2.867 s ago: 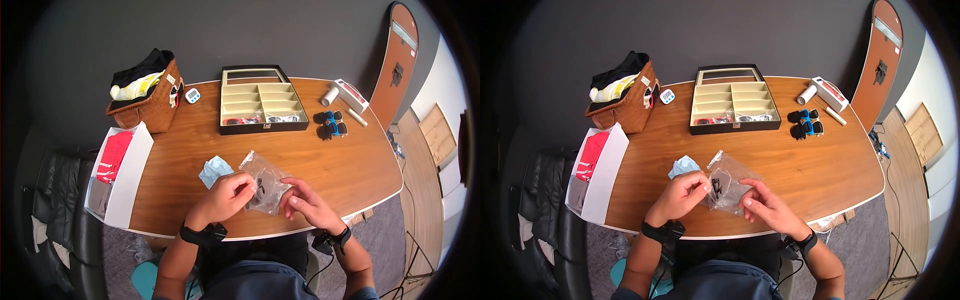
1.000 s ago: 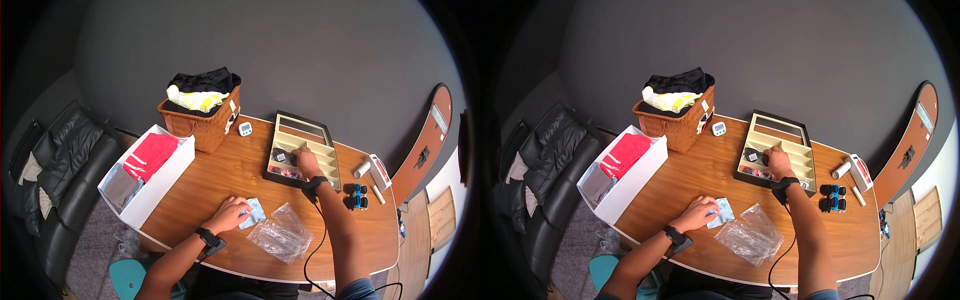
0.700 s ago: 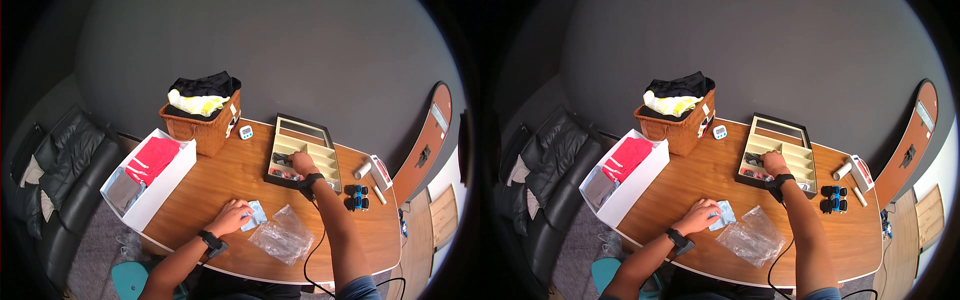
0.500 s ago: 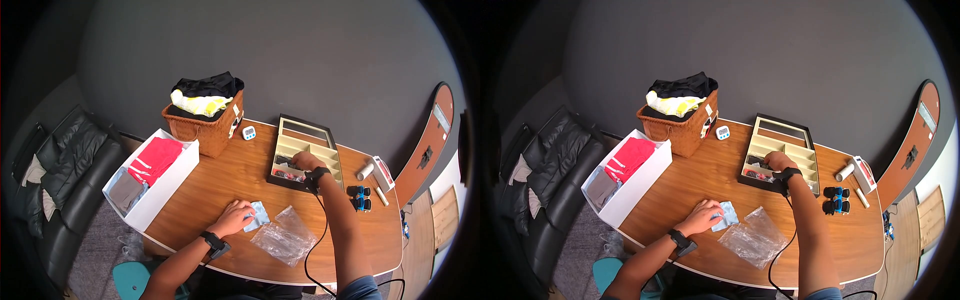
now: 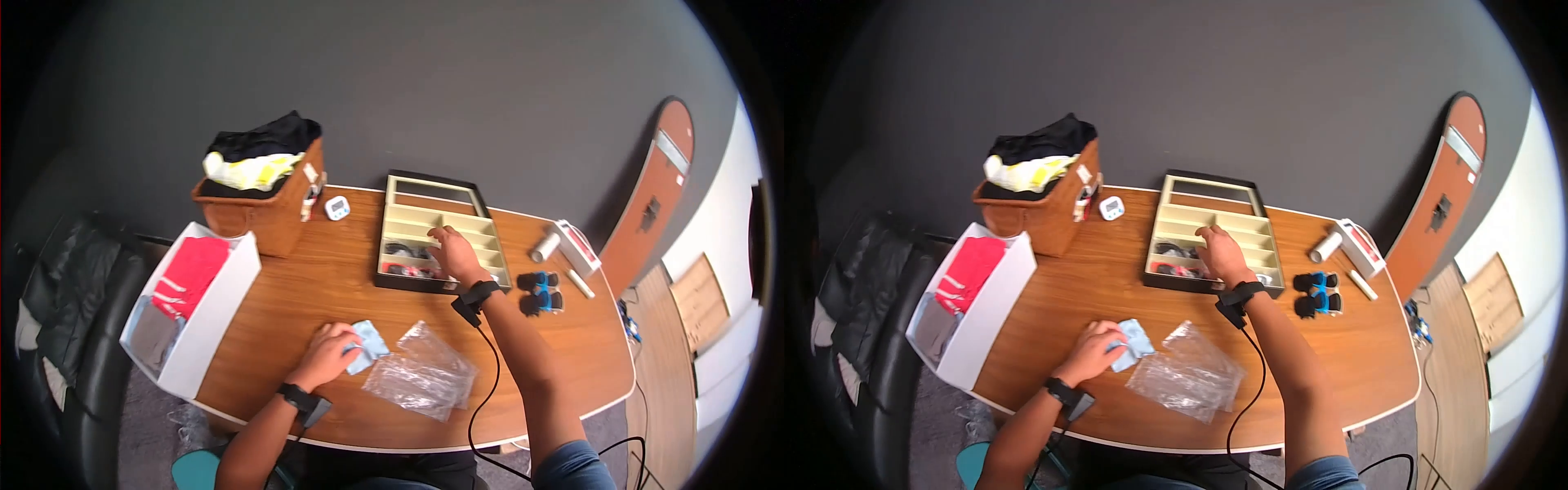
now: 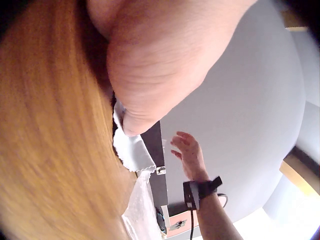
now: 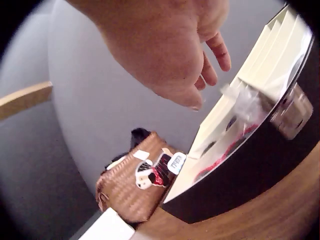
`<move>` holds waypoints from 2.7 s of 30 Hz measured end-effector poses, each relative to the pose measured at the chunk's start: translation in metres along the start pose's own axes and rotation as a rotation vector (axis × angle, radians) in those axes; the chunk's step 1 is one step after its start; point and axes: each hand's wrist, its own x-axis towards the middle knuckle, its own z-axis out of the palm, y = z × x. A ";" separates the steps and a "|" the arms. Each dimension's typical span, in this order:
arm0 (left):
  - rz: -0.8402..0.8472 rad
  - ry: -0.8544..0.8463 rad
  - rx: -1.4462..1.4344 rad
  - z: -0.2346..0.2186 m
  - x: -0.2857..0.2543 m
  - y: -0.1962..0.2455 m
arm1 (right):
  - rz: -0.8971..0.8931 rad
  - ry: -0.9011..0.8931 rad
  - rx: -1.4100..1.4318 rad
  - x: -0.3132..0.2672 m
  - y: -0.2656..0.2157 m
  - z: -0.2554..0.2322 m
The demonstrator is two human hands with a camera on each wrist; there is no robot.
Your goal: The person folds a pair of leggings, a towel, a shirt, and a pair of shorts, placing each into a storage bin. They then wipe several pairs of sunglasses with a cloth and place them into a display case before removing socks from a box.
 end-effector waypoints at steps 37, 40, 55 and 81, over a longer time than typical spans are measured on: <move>-0.133 0.048 -0.179 0.005 0.000 -0.006 | 0.408 -0.172 -0.144 -0.254 0.036 -0.100; -0.194 0.087 -0.273 0.002 0.004 0.001 | 0.395 -0.116 -0.123 -0.256 0.043 -0.096; -0.041 0.135 -0.464 -0.003 0.032 0.143 | 0.436 -0.336 1.091 -0.240 -0.107 -0.068; -0.209 0.023 -0.992 0.012 0.004 0.145 | 0.504 -0.402 1.936 -0.237 -0.143 -0.059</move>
